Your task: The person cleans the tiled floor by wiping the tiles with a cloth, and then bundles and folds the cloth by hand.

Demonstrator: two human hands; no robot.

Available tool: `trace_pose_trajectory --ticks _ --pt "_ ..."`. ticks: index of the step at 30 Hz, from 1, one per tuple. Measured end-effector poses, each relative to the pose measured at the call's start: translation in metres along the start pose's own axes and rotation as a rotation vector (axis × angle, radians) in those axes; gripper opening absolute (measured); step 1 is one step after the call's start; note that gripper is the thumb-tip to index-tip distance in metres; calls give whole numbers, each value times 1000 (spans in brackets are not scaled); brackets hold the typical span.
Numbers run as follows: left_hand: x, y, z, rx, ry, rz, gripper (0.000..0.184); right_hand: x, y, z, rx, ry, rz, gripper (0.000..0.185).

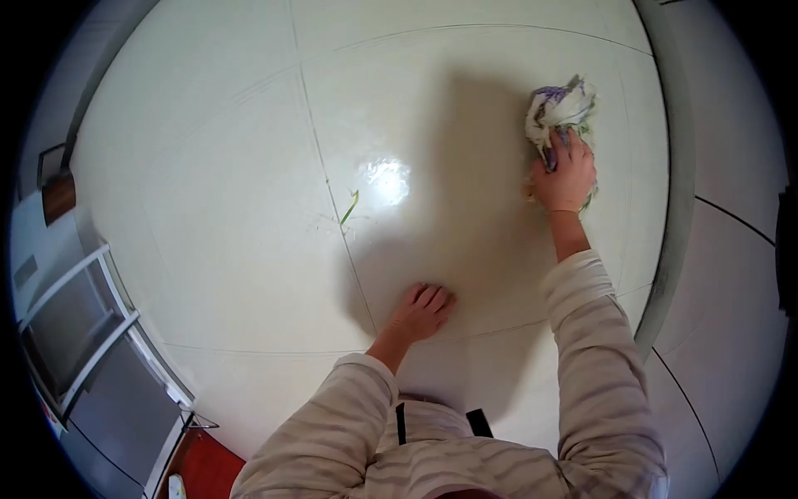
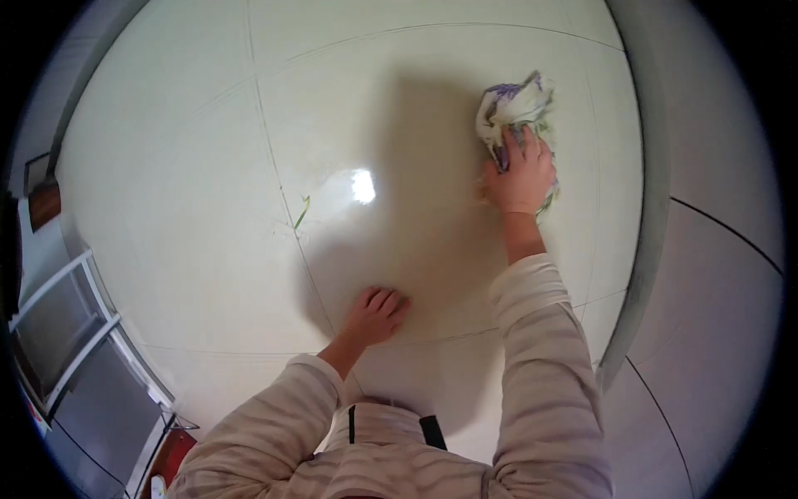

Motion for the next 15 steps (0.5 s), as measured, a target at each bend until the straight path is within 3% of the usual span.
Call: trace_pose_trajectory --ticks 4,6,8,12,15 --pt "-7 4 1 36 -16 -14 41 -16 -9 -1 70 63 -10 58" --pt "-5 -2 2 57 -18 -24 41 -27 -12 -6 118 -92 71 55" --pt "-6 -6 2 58 -81 -75 38 -57 -20 -14 148 -75 51 51" --pt "-3 -6 3 120 -11 -9 36 -186 -25 -29 54 216 -171 49" --pt "-7 -22 11 155 -16 -10 37 -283 -20 -11 -62 314 -249 49"
Point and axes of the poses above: each hand's wrist, its own z-axis away from the middle knuckle, its own y-axis out of the back of the hand, x = y × z, the point moved 4 cm from there along -z, towards the middle knuckle, and after that the axes turned 3 degrees about y, right-handed, at the moved point
